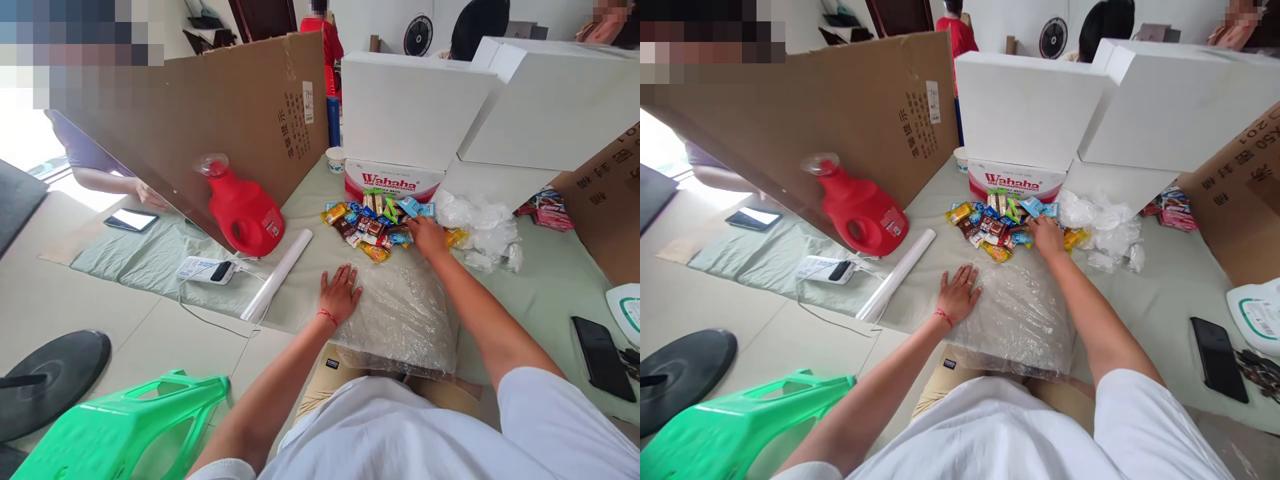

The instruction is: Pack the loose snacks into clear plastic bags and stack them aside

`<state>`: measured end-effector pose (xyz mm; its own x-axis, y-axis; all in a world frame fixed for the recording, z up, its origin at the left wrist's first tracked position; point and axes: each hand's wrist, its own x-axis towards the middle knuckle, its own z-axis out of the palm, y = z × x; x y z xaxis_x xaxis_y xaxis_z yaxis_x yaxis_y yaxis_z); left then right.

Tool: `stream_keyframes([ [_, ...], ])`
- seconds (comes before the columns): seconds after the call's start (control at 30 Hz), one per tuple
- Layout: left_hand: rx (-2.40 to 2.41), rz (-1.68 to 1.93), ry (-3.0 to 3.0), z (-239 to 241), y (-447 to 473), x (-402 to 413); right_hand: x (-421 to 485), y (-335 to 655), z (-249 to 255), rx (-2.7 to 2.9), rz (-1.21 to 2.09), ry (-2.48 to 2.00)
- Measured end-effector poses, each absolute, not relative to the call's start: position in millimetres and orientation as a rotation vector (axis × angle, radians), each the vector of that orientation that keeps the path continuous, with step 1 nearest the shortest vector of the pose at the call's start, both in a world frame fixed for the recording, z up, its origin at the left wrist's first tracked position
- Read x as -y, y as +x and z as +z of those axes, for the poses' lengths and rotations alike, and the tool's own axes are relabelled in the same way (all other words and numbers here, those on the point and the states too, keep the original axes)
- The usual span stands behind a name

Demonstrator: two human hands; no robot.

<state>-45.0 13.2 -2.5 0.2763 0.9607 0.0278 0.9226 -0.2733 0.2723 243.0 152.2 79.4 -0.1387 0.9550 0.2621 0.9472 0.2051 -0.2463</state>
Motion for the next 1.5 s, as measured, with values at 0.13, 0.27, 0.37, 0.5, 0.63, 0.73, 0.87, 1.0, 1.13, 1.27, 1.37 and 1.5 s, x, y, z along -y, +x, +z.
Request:
stream_keyframes([
  [0.13, -1.739, 0.3, 2.35, -4.6, -46.0, -12.9, -96.9, 290.2, 92.8, 1.959, 0.04, -1.734],
  [0.27, -1.761, 0.246, 2.372, -5.2, -45.6, -12.9, -10.8, 302.5, 102.8, 1.791, 0.798, -1.701],
  [0.37, -1.777, 0.207, 2.389, -4.9, -45.1, -12.9, 30.8, 276.3, 93.8, 1.839, 1.407, -1.5],
  [0.5, -1.774, 0.212, 2.397, -4.5, -45.3, -12.7, 36.0, 235.9, 68.4, 2.035, 1.412, -1.482],
  [0.63, -1.764, 0.225, 2.389, -4.5, -45.6, -12.5, -0.9, 211.5, 71.8, 2.209, 0.665, -1.842],
  [0.73, -1.766, 0.233, 2.389, -4.7, -45.6, -12.5, -50.3, 182.6, 92.0, 2.264, 0.274, -1.893],
  [0.87, -1.777, 0.221, 2.398, -4.3, -45.7, -12.2, -118.9, 135.9, 100.8, 2.295, 0.071, -1.988],
  [1.0, -1.768, 0.231, 2.399, -4.2, -46.3, -11.7, -150.1, 121.0, 91.1, 2.378, 0.074, -2.057],
  [1.13, -1.769, 0.259, 2.405, -5.4, -46.1, -11.9, -154.1, 125.6, 87.0, 2.413, 0.063, -2.018],
  [1.27, -1.775, 0.257, 2.402, -5.3, -45.7, -11.5, -152.1, 120.9, 94.0, 2.381, 0.113, -2.074],
  [1.37, -1.762, 0.269, 2.4, -4.6, -46.1, -10.6, -135.0, 133.7, 104.0, 2.271, 0.109, -1.946],
  [1.5, -1.733, 0.312, 2.393, -3.7, -46.7, -10.0, -82.0, 185.8, 108.0, 1.972, 0.439, -1.659],
])
